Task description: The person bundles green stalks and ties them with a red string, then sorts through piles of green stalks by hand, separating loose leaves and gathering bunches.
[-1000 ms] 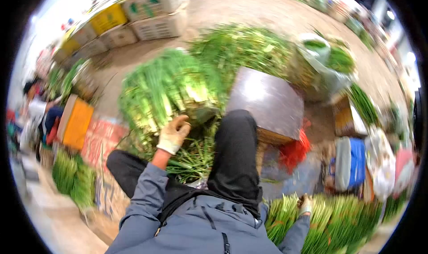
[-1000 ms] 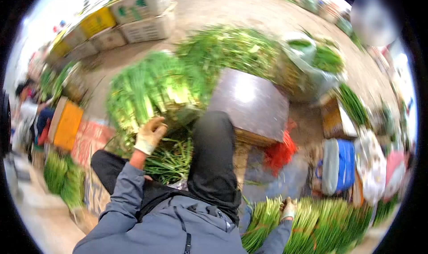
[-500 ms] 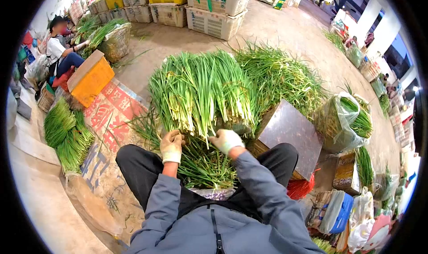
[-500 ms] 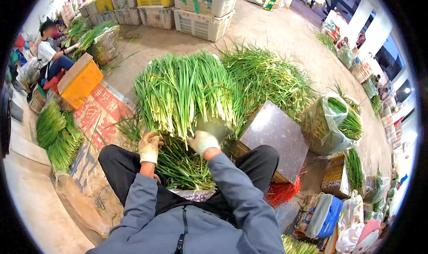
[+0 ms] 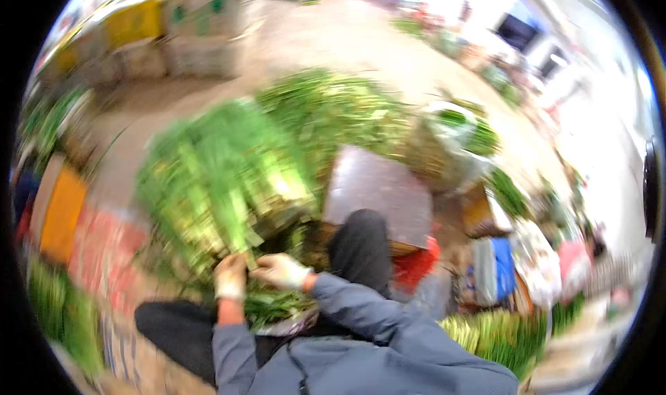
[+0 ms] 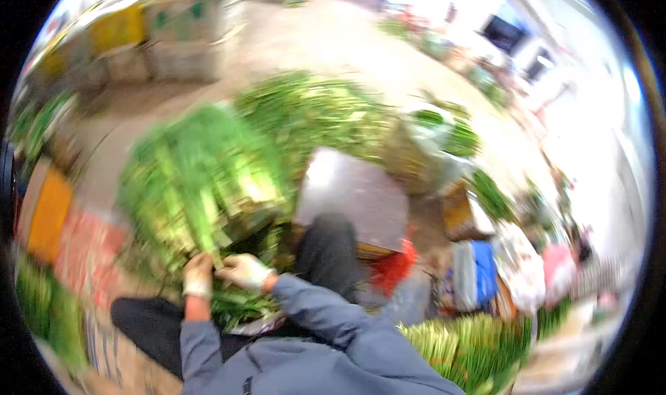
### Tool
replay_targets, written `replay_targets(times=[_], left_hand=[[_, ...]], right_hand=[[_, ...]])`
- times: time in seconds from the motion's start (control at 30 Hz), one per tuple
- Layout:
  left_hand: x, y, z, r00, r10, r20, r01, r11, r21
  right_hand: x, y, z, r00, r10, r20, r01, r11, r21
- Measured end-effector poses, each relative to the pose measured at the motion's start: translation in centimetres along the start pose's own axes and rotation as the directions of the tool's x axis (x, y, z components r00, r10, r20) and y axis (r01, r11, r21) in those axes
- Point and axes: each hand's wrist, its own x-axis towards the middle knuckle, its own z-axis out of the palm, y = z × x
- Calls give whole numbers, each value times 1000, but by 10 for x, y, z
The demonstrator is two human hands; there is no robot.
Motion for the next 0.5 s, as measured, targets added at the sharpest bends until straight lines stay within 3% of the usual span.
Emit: replay_targets(times=[0.03, 0.07, 0.1, 0.17, 0.27, 0.37, 0.4, 0.47, 0.5], left_hand=[[-1, -8, 5, 996, 60, -62, -64, 996, -62], [-9, 20, 11, 1000, -16, 17, 16, 999, -36], [-13, 24, 15, 999, -15, -32, 17, 998, 55], [12, -27, 11, 998, 67, 22, -67, 998, -9], [4, -22, 18, 989, 128, 73, -131, 991, 36], [-7, -14, 36, 975, 220, -17, -214, 964, 156], [-9, -10, 39, 991, 135, -13, -133, 987, 85], [-16, -1, 47, 984, 172, -54, -161, 972, 174], [-17, -4, 47, 977, 203, -61, -187, 962, 198]], right_hand=[[6, 9, 2, 999, -16, -28, 16, 1000, 4], [16, 25, 3, 990, -73, -121, 78, 996, 34], [23, 39, 5, 975, -142, -174, 154, 986, 57], [13, 31, -5, 984, -66, -166, 80, 994, 75], [5, 38, -8, 988, 13, -155, 30, 961, 275], [9, 52, -11, 985, 47, -167, 22, 922, 387], [8, 54, -13, 984, 25, -179, 44, 929, 368], [6, 55, -18, 978, 0, -207, 72, 937, 341], [8, 60, -17, 981, 31, -194, 55, 905, 423]])
